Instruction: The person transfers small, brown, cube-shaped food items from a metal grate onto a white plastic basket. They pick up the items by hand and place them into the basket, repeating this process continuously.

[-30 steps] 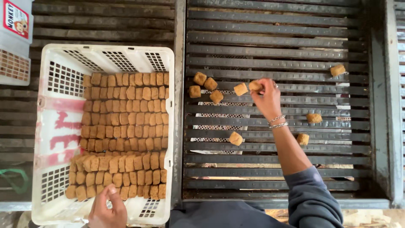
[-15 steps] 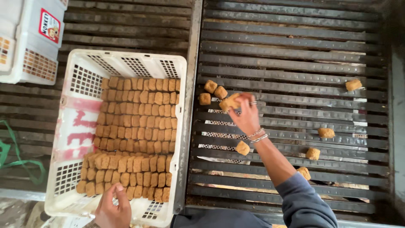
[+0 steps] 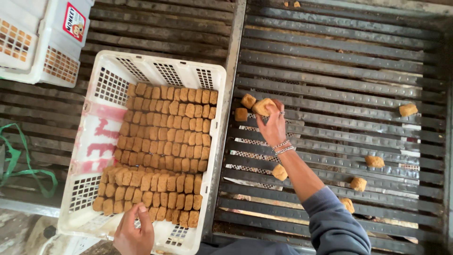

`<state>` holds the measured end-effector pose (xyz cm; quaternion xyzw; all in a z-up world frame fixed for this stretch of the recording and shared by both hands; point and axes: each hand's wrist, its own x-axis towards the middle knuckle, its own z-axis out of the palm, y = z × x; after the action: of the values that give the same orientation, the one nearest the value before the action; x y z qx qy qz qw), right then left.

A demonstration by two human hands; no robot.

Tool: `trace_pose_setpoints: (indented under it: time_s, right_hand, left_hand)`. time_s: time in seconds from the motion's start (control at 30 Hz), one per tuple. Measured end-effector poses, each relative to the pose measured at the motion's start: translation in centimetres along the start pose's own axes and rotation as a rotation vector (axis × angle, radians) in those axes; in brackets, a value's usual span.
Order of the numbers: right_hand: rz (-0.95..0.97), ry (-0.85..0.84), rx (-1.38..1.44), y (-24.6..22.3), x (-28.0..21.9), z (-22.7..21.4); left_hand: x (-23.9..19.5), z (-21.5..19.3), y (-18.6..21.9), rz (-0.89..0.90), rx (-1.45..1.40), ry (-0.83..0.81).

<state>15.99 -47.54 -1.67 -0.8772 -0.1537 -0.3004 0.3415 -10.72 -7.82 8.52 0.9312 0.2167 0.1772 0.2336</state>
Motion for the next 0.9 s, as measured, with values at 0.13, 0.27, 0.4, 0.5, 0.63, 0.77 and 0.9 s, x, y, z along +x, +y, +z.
trace_pose_setpoints:
  time_s: [0.13, 0.27, 0.4, 0.5, 0.63, 0.77, 0.9]
  right_hand:
    - [0.100, -0.172, -0.033, 0.7, 0.0, 0.6]
    - [-0.044, -0.035, -0.050, 1.7, -0.4, 0.6]
    - [-0.085, -0.077, 0.039, 2.9, 1.0, 1.6]
    - [-0.132, -0.202, 0.052, 3.7, 2.8, 2.5]
    - [-0.138, -0.409, 0.054, 4.5, 4.3, 3.1]
    - [-0.251, -0.393, 0.011, 4.7, 4.0, 2.6]
    - [-0.183, -0.383, 0.055, 4.0, 5.4, 2.2]
  left_hand:
    - [-0.1, 0.0, -0.2, -0.016, 0.016, 0.018]
    - [-0.2, 0.1, -0.3, -0.015, 0.046, 0.016]
    - [-0.4, 0.1, 0.1, -0.041, 0.069, 0.007]
    - [0.1, -0.1, 0.6, -0.044, 0.065, 0.011]
    - [0.5, -0.2, 0.7, -0.057, 0.106, 0.009]
    - [-0.1, -0.5, 0.8, -0.052, 0.094, -0.024]
    - [0.5, -0.6, 1.4, -0.052, 0.069, -0.011]
